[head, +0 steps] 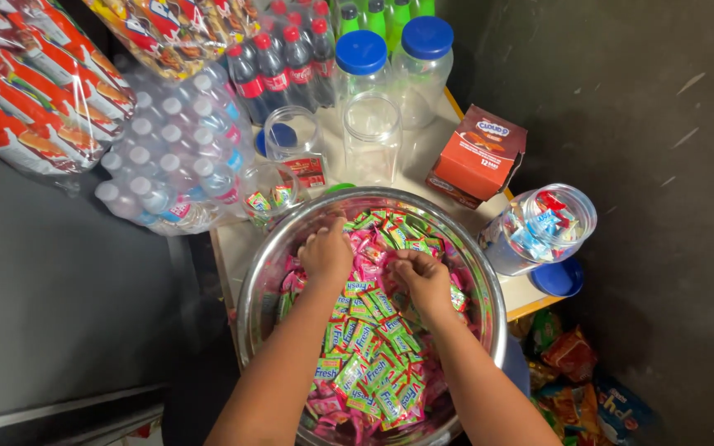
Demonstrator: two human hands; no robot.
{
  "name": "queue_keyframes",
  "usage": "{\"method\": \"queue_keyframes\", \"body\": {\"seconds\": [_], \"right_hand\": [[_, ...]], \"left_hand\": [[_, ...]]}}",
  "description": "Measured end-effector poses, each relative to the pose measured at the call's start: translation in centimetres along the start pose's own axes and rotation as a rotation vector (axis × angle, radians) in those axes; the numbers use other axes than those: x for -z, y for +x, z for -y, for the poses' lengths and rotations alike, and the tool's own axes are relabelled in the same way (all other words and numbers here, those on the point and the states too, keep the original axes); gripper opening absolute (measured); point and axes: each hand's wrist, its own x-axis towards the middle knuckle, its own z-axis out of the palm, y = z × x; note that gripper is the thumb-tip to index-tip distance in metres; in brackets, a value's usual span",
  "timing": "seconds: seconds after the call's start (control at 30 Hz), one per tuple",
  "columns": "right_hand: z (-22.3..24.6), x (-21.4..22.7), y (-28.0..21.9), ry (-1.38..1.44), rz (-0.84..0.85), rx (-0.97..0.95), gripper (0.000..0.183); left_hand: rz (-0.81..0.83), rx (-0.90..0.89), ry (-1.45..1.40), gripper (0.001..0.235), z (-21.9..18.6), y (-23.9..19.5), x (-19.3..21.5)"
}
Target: Sorting and organizing small candy packets in a large metal bowl.
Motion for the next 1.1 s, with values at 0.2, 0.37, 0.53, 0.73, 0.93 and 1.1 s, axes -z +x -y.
{"method": "queue_keyframes", "body": {"seconds": [0.2, 0.37, 0.53, 0.73, 0.93, 1.1], "right_hand": [[0.5, -1.0, -0.1, -0.176, 0.036, 0.106, 0.024], [-0.1, -1.1, 0.2, -0.229, 0.059, 0.164, 0.024], [1.0, -2.0, -0.4, -0.388, 0.014, 0.155, 0.029], [0.0, -1.5, 0.2, -0.292, -0.095, 0.189, 0.038], [0.3, -1.7, 0.3, -0.302, -0.1, 0.213, 0.048], [0.3, -1.7, 0.5, -0.221, -0.08, 0.183, 0.055]], "left_hand": [[0.101, -0.082, 0.231, 0.027, -0.6, 0.7, -1.0], [-0.04, -0.308, 0.164, 0.018, 0.1, -0.2, -1.1], [-0.106, -0.419, -0.157, 0.023, 1.5, 0.0, -2.9], [-0.094, -0.177, -0.267, 0.021, -1.3, 0.5, -2.3], [0.054, 0.069, -0.191, 0.046, -5.0, 1.1, -0.4], [0.143, 0.179, -0.259, 0.063, -6.1, 1.3, -0.8]]}}
